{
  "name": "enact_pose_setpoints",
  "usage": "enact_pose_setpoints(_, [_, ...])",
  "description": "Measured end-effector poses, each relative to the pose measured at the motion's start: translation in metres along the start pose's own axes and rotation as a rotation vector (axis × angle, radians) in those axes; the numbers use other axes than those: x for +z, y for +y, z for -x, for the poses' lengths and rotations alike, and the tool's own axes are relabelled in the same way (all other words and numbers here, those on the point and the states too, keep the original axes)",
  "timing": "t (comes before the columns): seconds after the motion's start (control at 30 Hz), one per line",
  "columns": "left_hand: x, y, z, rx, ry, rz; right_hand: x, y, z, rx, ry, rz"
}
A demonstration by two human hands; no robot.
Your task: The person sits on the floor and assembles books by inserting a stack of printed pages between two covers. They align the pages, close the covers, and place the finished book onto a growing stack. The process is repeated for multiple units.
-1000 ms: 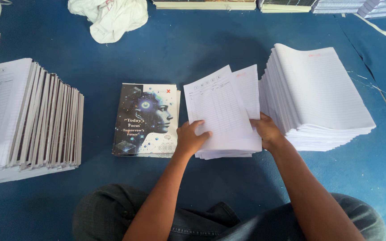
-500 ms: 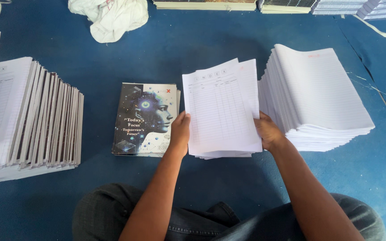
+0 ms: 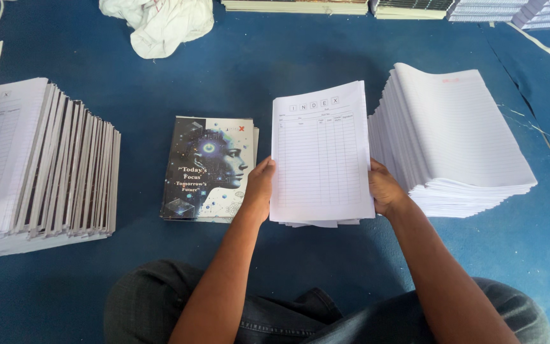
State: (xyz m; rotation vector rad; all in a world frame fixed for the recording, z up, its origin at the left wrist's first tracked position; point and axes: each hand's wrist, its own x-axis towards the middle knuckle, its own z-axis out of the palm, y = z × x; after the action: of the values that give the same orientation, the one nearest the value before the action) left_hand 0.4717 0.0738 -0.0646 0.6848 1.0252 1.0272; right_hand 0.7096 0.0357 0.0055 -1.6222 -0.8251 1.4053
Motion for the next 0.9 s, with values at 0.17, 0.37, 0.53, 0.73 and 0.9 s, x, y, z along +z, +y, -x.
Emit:
enact_pose_setpoints(0.17, [-0.003,-0.003,-0.005,-0.015,0.005,-0.021,-0.001,0.001,0.000,-0.013,-0.010,-0.012])
enact_pose_setpoints(0.37, [-0.012,-0.012,-0.014,-0.055,-0.065,0.113,-0.003,0.006,-0.003,-0.024,-0.024,0.025])
enact_pose_setpoints(0.53, [-0.014,-0.015,-0.018,-0.092,-0.070,0.159,-0.004,0.012,-0.006,-0.082,-0.074,-0.008])
enact_pose_setpoints(0.73, [-0.007,-0.012,-0.017,-0.106,-0.047,0.159,-0.005,0.011,-0.003,-0.066,-0.049,-0.002])
enact_pose_setpoints(0.9, [-0.004,-0.011,-0.015,-0.096,-0.026,0.113,-0.004,0.009,-0.002,-0.040,-0.030,0.017])
